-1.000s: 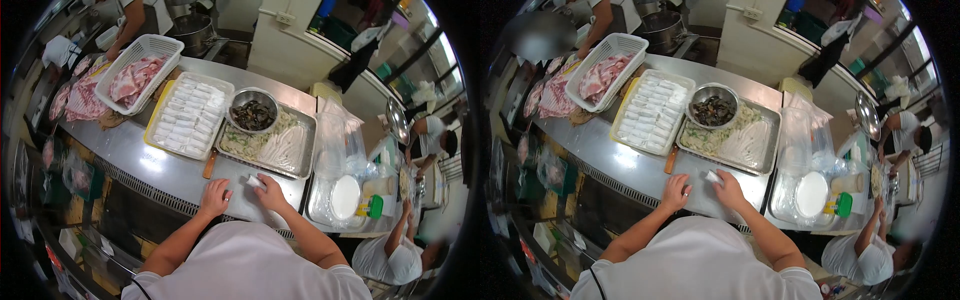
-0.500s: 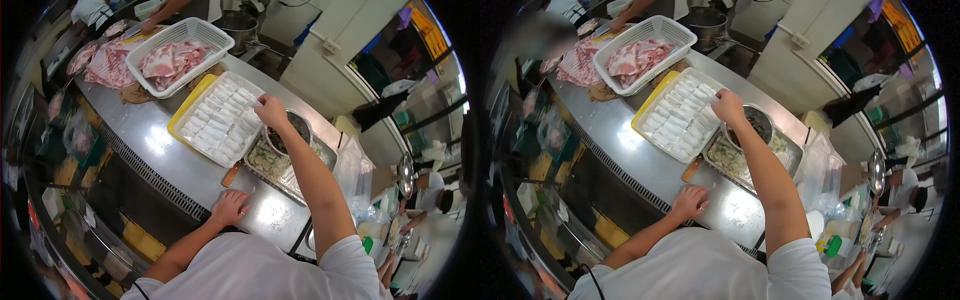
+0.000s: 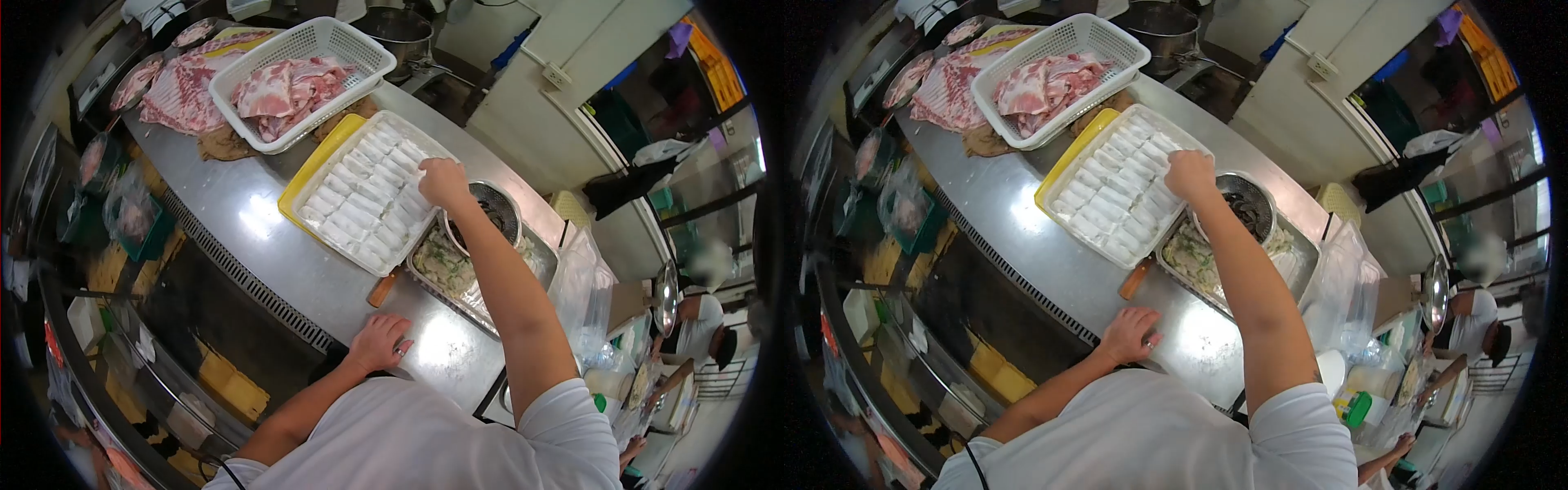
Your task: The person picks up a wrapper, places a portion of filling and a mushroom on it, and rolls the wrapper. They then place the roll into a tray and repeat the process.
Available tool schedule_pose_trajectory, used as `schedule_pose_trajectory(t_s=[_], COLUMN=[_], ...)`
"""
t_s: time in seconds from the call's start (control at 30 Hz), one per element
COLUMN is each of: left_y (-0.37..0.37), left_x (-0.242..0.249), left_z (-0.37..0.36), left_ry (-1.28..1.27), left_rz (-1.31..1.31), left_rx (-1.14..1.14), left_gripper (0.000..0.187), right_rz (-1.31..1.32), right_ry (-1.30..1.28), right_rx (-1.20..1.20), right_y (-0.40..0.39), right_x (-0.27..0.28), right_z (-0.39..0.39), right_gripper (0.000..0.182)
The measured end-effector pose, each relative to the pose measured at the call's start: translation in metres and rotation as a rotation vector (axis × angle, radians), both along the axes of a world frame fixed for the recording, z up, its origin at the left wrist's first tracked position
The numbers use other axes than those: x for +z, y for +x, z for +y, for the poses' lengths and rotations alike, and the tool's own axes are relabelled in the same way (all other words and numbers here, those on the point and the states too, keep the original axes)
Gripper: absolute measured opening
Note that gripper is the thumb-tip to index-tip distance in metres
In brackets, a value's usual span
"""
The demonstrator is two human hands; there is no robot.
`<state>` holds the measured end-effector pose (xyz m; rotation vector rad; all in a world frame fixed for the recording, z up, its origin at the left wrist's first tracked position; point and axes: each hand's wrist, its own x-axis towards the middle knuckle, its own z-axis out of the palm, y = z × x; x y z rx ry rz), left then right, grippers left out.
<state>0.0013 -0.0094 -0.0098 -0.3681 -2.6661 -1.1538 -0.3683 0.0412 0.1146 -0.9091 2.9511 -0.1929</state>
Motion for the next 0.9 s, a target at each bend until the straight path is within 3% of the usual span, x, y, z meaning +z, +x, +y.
schedule_pose_trajectory(t_s=[0.13, 0.27, 0.33, 0.47, 0.67, 0.8, 0.9], left_y=[-0.002, -0.003, -0.015, -0.057, -0.065, -0.023, 0.013], left_x=[-0.001, -0.012, -0.004, 0.028, 0.058, 0.044, 0.027], left_z=[-0.001, -0.009, -0.021, -0.046, -0.05, -0.047, -0.034], left_ry=[0.042, 0.11, 0.033, -0.184, -0.265, -0.164, 0.256], left_rz=[0.005, 0.014, 0.042, -0.278, -0.657, -0.728, -0.992], left_rx=[-0.031, 0.048, 0.181, 0.307, 0.2, 0.108, -0.012], left_gripper=[0.048, 0.044, 0.041, 0.044, 0.043, 0.041, 0.04], right_rz=[0.05, 0.001, -0.193, -0.336, -0.449, -0.571, -0.76], right_ry=[-0.43, -0.634, -0.645, -0.574, -0.72, -0.872, -0.978], right_rx=[-0.054, 0.0, -0.147, -0.383, -0.677, -0.821, -0.908], right_y=[0.085, 0.19, 0.248, 0.339, 0.398, 0.41, 0.408], right_x=[0.051, 0.029, 0.01, -0.032, -0.041, -0.057, -0.076], right_z=[0.024, 0.085, 0.114, 0.153, 0.156, 0.146, 0.137], right_gripper=[0.019, 0.018, 0.021, 0.024, 0.03, 0.036, 0.047])
